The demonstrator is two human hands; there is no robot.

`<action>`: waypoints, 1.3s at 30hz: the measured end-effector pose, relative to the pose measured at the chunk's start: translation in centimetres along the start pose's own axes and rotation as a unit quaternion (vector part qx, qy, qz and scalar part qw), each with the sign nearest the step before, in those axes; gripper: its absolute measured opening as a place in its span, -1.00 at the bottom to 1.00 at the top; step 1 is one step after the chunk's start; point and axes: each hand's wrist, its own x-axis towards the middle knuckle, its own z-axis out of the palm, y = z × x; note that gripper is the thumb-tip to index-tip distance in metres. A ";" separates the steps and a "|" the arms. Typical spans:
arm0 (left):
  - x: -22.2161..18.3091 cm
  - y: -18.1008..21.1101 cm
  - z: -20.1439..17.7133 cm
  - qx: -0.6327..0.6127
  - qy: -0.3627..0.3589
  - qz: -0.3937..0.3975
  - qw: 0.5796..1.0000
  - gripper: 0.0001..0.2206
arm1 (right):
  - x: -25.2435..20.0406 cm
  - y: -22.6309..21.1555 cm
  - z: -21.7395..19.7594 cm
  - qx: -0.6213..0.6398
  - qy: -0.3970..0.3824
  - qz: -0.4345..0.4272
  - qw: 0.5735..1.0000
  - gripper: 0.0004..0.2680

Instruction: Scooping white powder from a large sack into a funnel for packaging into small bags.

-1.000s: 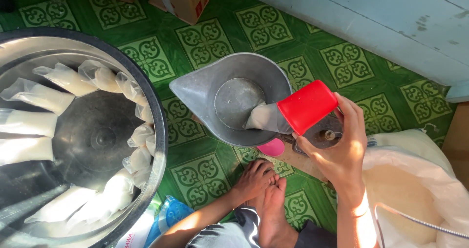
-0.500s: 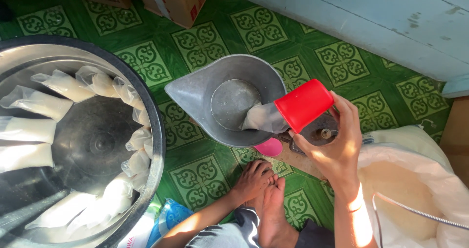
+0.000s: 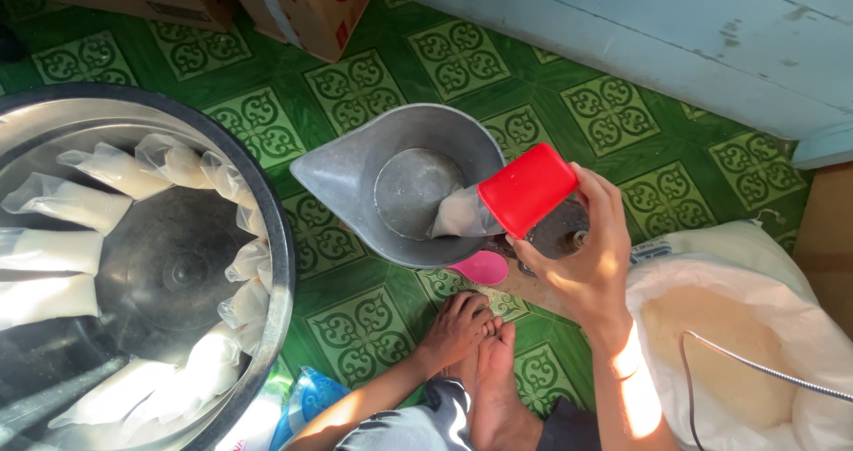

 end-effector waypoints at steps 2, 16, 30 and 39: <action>0.1 0.1 -0.1 0.001 -0.001 0.001 1.000 -0.82 | 0.0 0.2 -0.1 -0.006 0.004 -0.009 1.000 -0.40; -0.3 -0.1 0.4 0.011 -0.015 -0.003 1.000 -0.83 | -0.9 3.9 0.5 0.229 0.014 0.152 0.961 -0.41; 0.0 -0.2 1.2 0.027 -0.130 -0.061 0.989 -0.70 | -8.8 11.6 -3.6 0.374 0.174 0.275 0.869 -0.52; 2.7 1.9 -1.5 0.025 -0.196 -0.119 0.973 -0.79 | -18.0 18.5 -10.4 0.162 0.315 0.334 0.874 -0.43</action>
